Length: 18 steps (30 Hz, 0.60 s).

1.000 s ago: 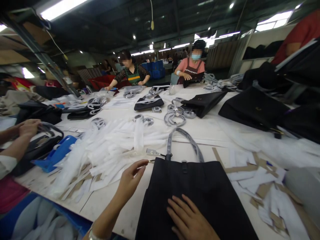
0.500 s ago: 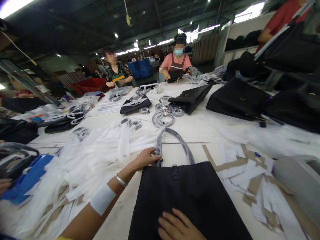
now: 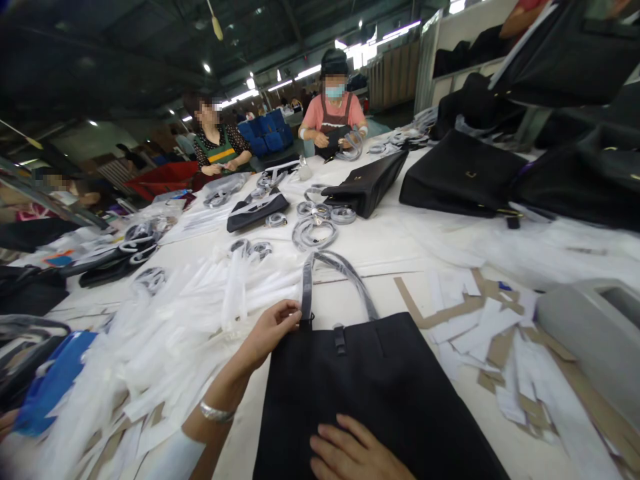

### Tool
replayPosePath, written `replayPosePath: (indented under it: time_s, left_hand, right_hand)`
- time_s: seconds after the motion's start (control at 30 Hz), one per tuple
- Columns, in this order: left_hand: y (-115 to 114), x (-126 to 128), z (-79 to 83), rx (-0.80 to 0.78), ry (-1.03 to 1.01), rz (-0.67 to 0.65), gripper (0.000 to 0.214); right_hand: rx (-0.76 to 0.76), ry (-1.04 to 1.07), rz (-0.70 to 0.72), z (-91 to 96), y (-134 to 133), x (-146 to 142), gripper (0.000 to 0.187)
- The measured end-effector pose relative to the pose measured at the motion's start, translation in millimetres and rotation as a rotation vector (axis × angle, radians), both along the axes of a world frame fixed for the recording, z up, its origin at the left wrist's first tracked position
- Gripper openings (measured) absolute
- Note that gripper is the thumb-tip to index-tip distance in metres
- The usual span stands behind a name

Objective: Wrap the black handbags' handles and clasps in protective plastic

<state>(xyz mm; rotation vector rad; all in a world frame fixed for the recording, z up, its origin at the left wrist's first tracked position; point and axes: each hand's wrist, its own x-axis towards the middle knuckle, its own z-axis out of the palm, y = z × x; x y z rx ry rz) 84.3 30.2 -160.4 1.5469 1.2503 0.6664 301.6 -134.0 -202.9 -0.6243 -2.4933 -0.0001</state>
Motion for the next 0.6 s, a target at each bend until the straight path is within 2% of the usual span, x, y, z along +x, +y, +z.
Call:
replayPosePath:
  time_s: [0.13, 0.27, 0.37, 0.47, 0.6]
  left_hand:
    - [-1, -6, 3.4, 0.007, 0.098, -0.117, 0.031]
    - [-2, -4, 15.3, 0.101, 0.223, -0.271, 0.025]
    - [-5, 0, 19.4, 0.13, 0.209, -0.287, 0.021]
    - [-12, 2, 21.7, 0.126, 0.182, -0.247, 0.022]
    - [-26, 1, 33.4, 0.192, 0.15, -0.225, 0.022]
  right_hand:
    - [0.003, 0.032, -0.002, 1.4, -2, 0, 0.025]
    - [-0.022, 0.085, -0.019, 1.3, -6, -1, 0.026]
    - [-0.07, 0.102, -0.022, 2.0, -8, -1, 0.028]
    - [-0.154, 0.11, -0.008, 3.7, -10, 0, 0.031]
    - [-0.224, 0.125, -0.008, 1.1, -13, 3, 0.039]
